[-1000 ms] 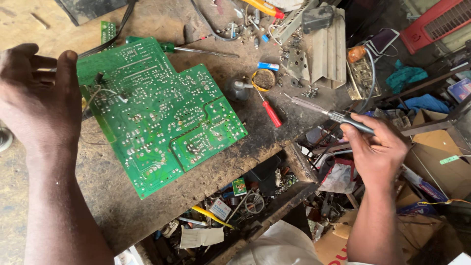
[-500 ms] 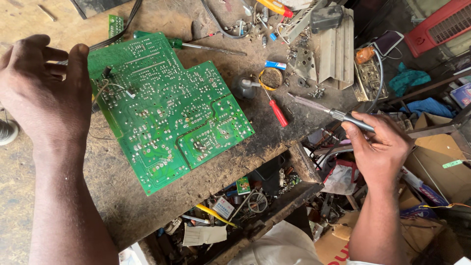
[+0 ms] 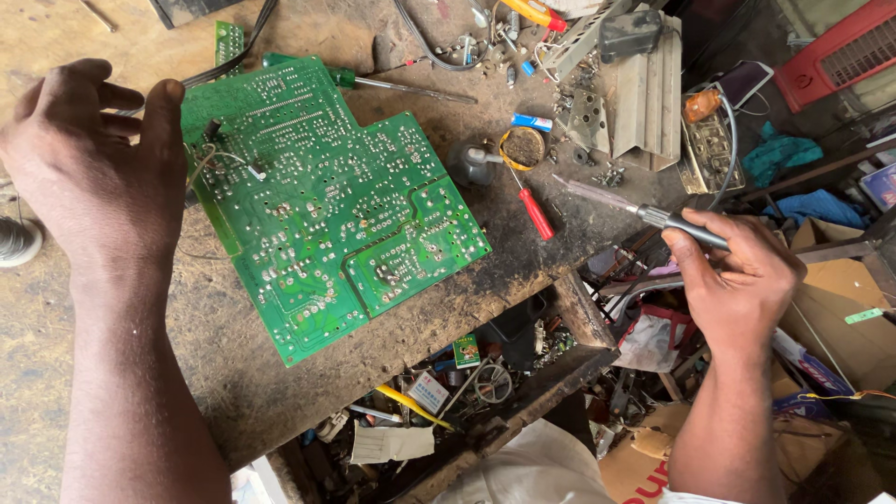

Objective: The person applies flux to a green circuit board with a small brush, then uses a soldering iron and solder wire to tin several through-holes. The person repeatedly dips the brush into a small container of flux and applies it to different areas before soldering. The board is held in place on a cluttered workbench.

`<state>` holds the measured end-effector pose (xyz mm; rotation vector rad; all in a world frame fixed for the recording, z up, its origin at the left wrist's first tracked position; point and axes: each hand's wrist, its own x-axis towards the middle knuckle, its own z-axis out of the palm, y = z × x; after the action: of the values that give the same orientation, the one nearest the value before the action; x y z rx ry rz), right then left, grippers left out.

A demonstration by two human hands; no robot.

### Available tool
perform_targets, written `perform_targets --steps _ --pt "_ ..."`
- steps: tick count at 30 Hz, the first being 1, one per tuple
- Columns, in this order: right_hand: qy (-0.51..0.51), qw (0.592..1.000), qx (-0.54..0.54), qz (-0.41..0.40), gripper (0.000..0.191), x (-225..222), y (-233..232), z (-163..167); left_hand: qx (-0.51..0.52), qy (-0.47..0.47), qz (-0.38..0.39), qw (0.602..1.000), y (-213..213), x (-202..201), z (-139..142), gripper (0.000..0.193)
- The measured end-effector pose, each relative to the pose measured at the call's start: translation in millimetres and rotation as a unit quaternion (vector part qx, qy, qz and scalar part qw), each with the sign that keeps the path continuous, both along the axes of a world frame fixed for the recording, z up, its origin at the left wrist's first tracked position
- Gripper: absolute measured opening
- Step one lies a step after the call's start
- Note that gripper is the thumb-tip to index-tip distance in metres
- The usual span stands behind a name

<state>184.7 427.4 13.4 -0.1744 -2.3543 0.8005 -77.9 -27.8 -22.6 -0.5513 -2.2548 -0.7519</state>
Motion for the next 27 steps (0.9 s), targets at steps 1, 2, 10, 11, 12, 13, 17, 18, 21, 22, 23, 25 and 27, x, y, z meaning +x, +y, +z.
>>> perform_targets --steps 1,2,10,11,12,13,17,18,21,22,23,25,27 --pt "0.000 1.000 -0.001 0.002 0.021 1.0 -0.7 0.1 0.001 -0.001 -0.001 1.000 0.1 0.3 0.6 0.024" --pt "-0.001 1.000 -0.003 0.005 0.021 1.7 -1.2 0.2 0.003 -0.001 -0.003 1.000 0.2 1.0 1.5 0.024" --pt "-0.010 1.000 0.017 0.000 0.021 3.9 -1.5 0.2 0.026 -0.004 -0.020 0.999 3.7 3.9 7.3 0.023" --pt "-0.010 1.000 0.027 -0.002 0.022 3.9 -1.2 0.3 0.023 -0.005 -0.018 1.000 4.2 3.6 7.6 0.023" --pt "-0.009 1.000 0.021 0.000 0.021 4.0 -1.2 0.2 0.022 -0.005 -0.018 1.000 4.4 3.3 7.8 0.023" --pt "-0.008 1.000 0.015 0.002 0.021 4.1 -1.5 0.0 0.020 -0.005 -0.017 1.000 4.5 3.0 7.9 0.024" --pt "-0.010 1.000 0.028 -0.006 0.022 4.5 -4.3 -0.7 0.017 -0.001 -0.022 1.000 2.6 3.1 7.9 0.024" --pt "-0.011 1.000 0.029 -0.003 0.021 4.2 -5.0 -0.7 0.015 0.001 -0.022 1.000 2.3 3.6 7.9 0.024" --pt "-0.011 0.999 0.037 0.002 0.021 2.8 -6.9 0.3 0.006 0.014 -0.018 1.000 1.7 3.5 7.5 0.024" --pt "-0.011 0.999 0.043 0.002 0.021 2.5 -7.0 1.1 0.003 0.019 -0.017 1.000 1.6 3.1 7.4 0.024" --pt "-0.011 0.999 0.050 0.002 0.021 2.0 -7.0 1.7 0.000 0.023 -0.016 1.000 1.2 3.0 7.2 0.024" --pt "-0.018 0.999 0.034 0.002 0.022 1.5 -6.4 2.6 -0.003 0.027 -0.015 1.000 0.6 2.3 6.5 0.024" --pt "-0.024 1.000 0.012 -0.001 0.022 1.5 -5.2 1.8 0.002 0.020 -0.016 1.000 1.2 1.0 4.7 0.024"
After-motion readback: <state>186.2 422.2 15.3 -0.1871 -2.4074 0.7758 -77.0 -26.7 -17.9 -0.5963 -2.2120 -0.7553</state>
